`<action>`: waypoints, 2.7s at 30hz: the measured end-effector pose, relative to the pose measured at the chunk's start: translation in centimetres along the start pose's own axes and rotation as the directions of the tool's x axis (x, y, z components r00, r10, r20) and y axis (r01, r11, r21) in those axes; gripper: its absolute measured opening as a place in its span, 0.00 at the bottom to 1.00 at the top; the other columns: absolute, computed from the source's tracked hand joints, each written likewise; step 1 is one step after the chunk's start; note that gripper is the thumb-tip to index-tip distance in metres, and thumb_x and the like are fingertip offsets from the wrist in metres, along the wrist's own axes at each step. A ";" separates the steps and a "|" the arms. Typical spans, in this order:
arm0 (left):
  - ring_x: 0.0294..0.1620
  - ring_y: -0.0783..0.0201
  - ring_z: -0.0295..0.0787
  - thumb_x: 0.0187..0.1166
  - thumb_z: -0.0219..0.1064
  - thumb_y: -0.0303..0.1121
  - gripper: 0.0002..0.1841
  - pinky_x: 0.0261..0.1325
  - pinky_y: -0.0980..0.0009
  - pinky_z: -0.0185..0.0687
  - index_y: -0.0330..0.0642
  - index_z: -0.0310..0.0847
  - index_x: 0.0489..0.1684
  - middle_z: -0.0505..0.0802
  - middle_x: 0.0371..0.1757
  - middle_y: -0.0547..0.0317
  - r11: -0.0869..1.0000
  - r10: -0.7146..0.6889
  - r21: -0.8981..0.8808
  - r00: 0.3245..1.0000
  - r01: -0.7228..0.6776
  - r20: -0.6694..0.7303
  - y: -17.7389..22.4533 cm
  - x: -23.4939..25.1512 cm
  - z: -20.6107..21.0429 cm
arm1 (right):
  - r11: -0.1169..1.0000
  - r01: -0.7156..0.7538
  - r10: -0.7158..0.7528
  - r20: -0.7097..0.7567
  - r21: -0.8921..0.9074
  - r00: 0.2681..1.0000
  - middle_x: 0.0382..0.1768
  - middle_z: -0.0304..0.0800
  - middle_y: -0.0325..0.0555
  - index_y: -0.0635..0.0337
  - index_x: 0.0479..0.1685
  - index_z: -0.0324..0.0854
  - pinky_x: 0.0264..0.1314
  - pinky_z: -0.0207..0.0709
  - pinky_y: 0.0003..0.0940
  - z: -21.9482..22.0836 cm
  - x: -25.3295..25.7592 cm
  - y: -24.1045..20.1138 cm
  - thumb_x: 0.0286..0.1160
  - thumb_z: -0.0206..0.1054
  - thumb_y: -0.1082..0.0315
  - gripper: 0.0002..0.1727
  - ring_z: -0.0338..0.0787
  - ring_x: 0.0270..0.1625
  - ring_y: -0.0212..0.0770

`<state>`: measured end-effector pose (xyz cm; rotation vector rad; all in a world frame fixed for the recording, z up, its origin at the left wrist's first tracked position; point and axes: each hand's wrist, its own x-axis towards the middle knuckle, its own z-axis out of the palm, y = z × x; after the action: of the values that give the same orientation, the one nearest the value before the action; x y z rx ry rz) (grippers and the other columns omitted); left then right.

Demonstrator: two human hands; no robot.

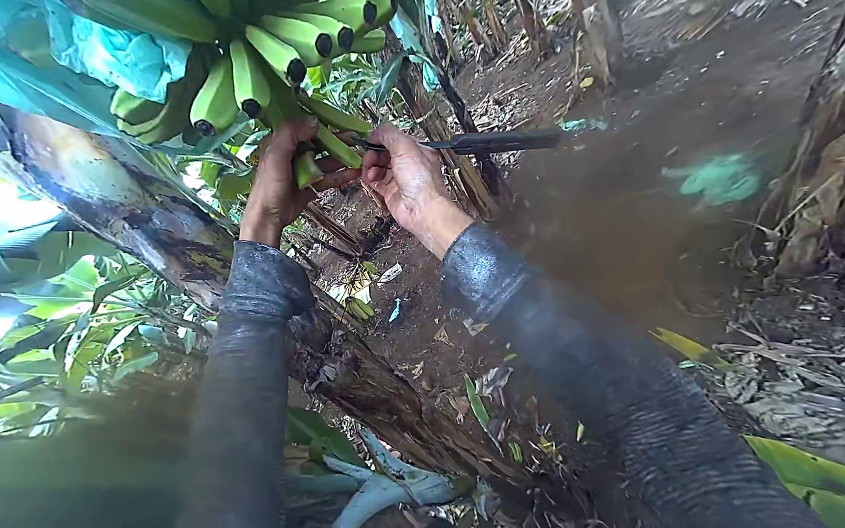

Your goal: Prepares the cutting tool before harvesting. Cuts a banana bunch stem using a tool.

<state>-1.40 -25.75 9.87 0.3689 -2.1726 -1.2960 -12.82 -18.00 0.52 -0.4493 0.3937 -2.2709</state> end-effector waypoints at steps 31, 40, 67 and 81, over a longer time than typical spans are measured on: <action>0.44 0.52 0.95 0.89 0.50 0.43 0.14 0.51 0.55 0.95 0.46 0.68 0.62 0.91 0.46 0.49 1.000 0.006 -0.013 1.000 -0.006 0.011 -0.7 1.1 -0.3 | 0.989 0.040 -0.034 0.043 -0.143 0.998 0.34 0.92 0.51 0.70 0.48 0.85 0.29 0.87 0.30 1.7 0.0 -0.8 0.84 0.62 0.70 0.11 0.90 0.24 0.38; 0.45 0.49 0.96 0.91 0.49 0.42 0.14 0.51 0.53 0.95 0.43 0.67 0.63 0.92 0.47 0.46 0.999 -0.006 -0.044 1.000 0.006 0.011 -0.6 1.1 -0.1 | 0.995 0.058 -0.055 0.035 -0.085 0.998 0.28 0.90 0.51 0.70 0.44 0.83 0.27 0.88 0.30 1.6 -0.1 -0.9 0.85 0.62 0.71 0.09 0.90 0.22 0.38; 0.41 0.51 0.96 0.90 0.48 0.40 0.12 0.46 0.54 0.96 0.44 0.68 0.59 0.92 0.45 0.48 0.999 0.011 -0.039 1.000 -0.011 -0.005 -0.4 0.7 0.4 | 0.989 0.089 -0.078 0.090 -0.115 0.993 0.32 0.91 0.53 0.71 0.49 0.84 0.27 0.86 0.29 0.6 -0.1 -0.5 0.82 0.63 0.73 0.09 0.89 0.23 0.38; 0.45 0.47 0.97 0.92 0.46 0.40 0.14 0.48 0.52 0.96 0.42 0.67 0.62 0.93 0.51 0.42 0.998 0.027 -0.059 0.999 -0.025 0.036 -0.5 0.6 0.3 | 0.985 0.076 -0.064 0.082 -0.152 0.995 0.21 0.85 0.46 0.66 0.36 0.80 0.23 0.82 0.25 0.3 -0.9 -0.8 0.84 0.61 0.72 0.08 0.85 0.19 0.35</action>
<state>-2.06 -26.12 9.49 0.2944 -2.1570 -1.3589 -12.67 -16.84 0.94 -0.6368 0.5252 -2.2922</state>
